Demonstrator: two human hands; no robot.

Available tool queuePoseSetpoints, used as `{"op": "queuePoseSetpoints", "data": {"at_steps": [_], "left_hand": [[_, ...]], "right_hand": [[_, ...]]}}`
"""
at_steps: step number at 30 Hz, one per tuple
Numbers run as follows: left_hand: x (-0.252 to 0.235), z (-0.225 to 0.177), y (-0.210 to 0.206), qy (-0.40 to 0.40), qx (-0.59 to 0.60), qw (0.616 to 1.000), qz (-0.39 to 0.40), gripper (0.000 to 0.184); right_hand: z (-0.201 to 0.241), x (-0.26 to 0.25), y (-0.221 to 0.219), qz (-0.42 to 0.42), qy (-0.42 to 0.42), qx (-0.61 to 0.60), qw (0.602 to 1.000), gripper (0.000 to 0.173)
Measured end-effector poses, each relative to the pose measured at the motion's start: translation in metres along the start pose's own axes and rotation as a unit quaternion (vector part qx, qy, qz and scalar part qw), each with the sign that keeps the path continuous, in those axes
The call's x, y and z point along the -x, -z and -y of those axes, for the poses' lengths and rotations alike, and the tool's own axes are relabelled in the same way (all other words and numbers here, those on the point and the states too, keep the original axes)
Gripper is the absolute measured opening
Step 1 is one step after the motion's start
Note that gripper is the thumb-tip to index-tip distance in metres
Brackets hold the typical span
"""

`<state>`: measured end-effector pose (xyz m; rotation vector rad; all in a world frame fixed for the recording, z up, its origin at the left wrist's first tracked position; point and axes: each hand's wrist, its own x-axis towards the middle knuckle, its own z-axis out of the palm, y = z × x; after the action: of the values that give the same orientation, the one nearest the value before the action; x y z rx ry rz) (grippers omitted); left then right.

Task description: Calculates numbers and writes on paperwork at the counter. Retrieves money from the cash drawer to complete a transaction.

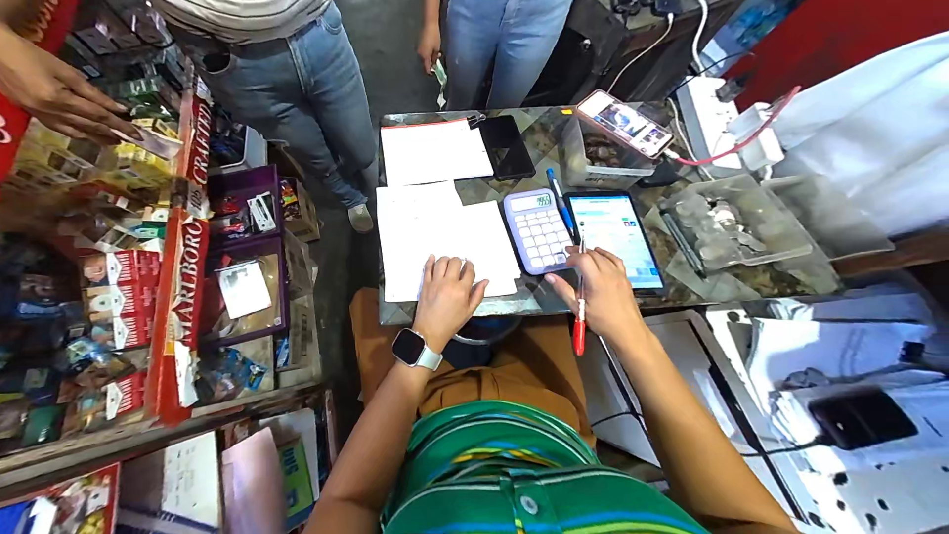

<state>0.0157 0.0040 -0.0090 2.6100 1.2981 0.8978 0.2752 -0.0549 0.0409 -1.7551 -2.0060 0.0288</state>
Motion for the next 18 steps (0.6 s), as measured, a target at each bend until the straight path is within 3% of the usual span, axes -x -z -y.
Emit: {"op": "queuePoseSetpoints", "data": {"at_steps": [5, 8, 9, 11, 14, 18], "left_hand": [[0.007, -0.006, 0.002, -0.002, -0.042, 0.999, 0.002, 0.044], [0.018, -0.014, 0.005, 0.010, -0.051, 0.998, 0.026, 0.050], [0.021, -0.016, 0.005, 0.016, -0.049, 0.998, 0.032, 0.051], [0.026, -0.016, 0.003, 0.019, -0.046, 0.998, 0.035, 0.052], [0.028, -0.014, -0.003, 0.012, -0.053, 0.998, 0.019, 0.050], [0.028, -0.013, -0.004, 0.012, -0.047, 0.999, 0.005, 0.045]], "right_hand": [[0.006, -0.003, 0.001, -0.005, 0.000, 0.010, 1.000, 0.048], [0.020, -0.010, 0.002, -0.036, 0.001, -0.008, 0.999, 0.029], [0.027, -0.014, -0.001, -0.065, 0.009, -0.029, 0.997, 0.022], [0.046, -0.025, -0.010, -0.097, 0.017, -0.097, 0.990, 0.024], [0.070, -0.043, -0.032, -0.051, -0.007, -0.239, 0.970, 0.033], [0.086, -0.063, -0.053, 0.014, -0.079, -0.363, 0.929, 0.028]]}}
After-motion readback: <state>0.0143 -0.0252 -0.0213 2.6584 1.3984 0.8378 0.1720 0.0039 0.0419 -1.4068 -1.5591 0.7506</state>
